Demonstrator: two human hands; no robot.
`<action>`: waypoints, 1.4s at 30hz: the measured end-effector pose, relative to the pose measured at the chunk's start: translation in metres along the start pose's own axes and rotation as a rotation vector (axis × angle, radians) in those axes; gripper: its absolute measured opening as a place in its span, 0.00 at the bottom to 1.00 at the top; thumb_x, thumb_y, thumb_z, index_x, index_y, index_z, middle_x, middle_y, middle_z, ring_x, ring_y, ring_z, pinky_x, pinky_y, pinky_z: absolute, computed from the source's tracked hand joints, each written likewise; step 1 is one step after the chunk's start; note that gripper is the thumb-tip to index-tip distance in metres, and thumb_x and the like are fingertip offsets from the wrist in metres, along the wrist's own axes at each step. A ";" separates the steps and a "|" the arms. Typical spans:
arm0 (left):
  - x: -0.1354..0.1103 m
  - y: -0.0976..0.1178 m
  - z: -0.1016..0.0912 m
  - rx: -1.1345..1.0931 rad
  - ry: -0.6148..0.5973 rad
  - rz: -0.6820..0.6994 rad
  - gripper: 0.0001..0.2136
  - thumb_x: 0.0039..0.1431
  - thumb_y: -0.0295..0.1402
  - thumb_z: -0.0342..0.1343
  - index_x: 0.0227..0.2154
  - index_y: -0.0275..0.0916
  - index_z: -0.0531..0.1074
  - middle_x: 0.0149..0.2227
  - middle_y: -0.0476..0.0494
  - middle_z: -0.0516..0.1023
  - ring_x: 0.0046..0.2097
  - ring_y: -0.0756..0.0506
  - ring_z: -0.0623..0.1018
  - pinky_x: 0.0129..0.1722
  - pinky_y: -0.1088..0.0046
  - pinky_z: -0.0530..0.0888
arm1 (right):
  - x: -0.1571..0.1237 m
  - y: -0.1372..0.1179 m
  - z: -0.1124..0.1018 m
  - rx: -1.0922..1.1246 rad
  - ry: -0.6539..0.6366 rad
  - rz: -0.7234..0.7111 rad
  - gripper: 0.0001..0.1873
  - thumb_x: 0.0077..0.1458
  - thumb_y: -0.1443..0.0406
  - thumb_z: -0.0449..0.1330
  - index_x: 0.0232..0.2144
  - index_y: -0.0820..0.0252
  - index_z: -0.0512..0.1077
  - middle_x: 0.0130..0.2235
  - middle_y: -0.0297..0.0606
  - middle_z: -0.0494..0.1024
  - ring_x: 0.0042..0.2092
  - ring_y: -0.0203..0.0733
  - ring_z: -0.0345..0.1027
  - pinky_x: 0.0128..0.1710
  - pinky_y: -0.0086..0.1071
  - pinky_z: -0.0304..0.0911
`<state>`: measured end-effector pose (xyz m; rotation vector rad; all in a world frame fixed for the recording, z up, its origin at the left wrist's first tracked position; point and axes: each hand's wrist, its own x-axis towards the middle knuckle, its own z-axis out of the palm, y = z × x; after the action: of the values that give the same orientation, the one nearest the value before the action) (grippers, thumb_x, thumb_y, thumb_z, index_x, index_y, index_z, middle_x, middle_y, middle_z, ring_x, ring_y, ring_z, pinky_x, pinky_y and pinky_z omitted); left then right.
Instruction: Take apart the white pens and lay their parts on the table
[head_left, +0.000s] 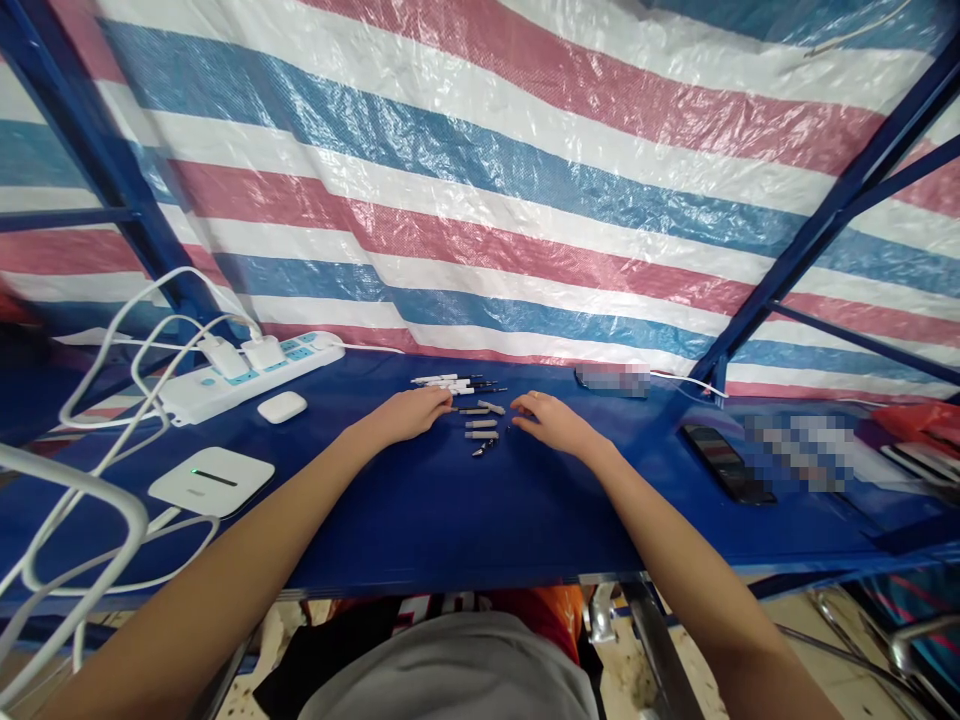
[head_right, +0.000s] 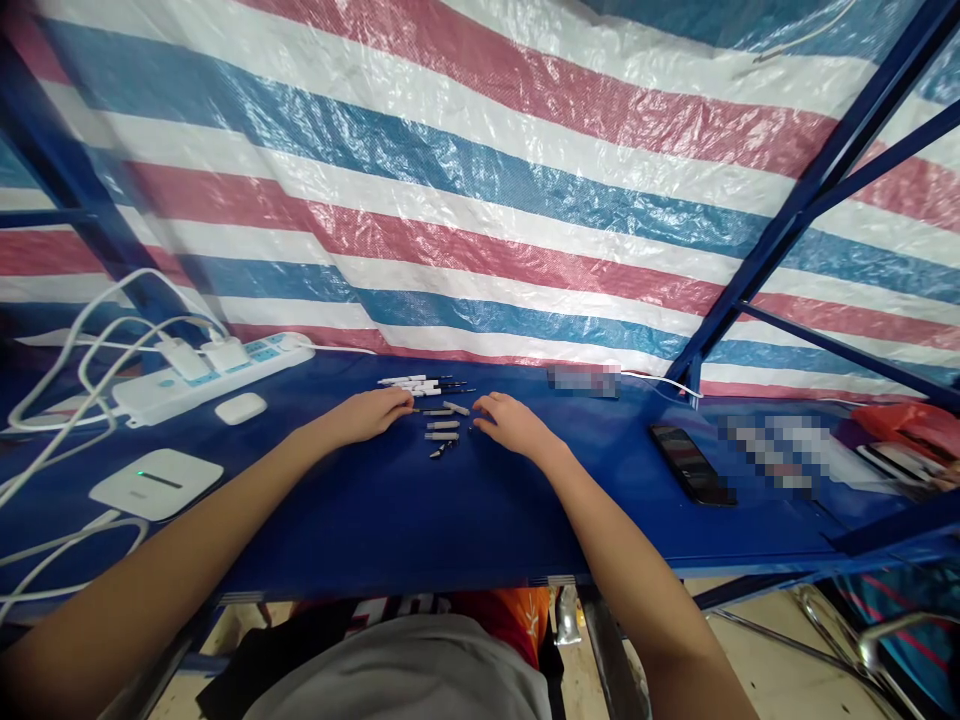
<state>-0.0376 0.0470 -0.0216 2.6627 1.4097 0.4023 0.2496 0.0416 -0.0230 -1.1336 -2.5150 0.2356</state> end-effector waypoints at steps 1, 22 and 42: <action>0.000 0.002 -0.001 -0.002 0.010 0.006 0.09 0.65 0.34 0.44 0.32 0.41 0.67 0.37 0.44 0.74 0.37 0.42 0.74 0.31 0.71 0.66 | 0.000 0.000 -0.001 0.008 0.020 0.005 0.17 0.60 0.60 0.53 0.48 0.60 0.69 0.43 0.43 0.73 0.44 0.39 0.68 0.47 0.36 0.63; -0.003 0.027 0.009 -0.075 0.095 0.040 0.16 0.68 0.40 0.40 0.49 0.38 0.66 0.42 0.39 0.76 0.42 0.40 0.76 0.42 0.65 0.70 | 0.001 -0.007 -0.013 0.075 0.059 -0.103 0.18 0.63 0.60 0.47 0.46 0.57 0.73 0.44 0.40 0.78 0.45 0.40 0.71 0.48 0.34 0.63; -0.005 0.033 0.017 -0.097 0.035 0.157 0.16 0.67 0.39 0.43 0.52 0.43 0.69 0.48 0.43 0.76 0.48 0.43 0.75 0.46 0.71 0.69 | 0.002 -0.019 -0.004 0.059 -0.022 -0.121 0.19 0.62 0.55 0.48 0.47 0.53 0.73 0.43 0.35 0.79 0.43 0.38 0.70 0.46 0.32 0.62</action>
<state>-0.0092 0.0249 -0.0314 2.7084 1.1611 0.5202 0.2370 0.0306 -0.0128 -0.9569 -2.5673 0.2896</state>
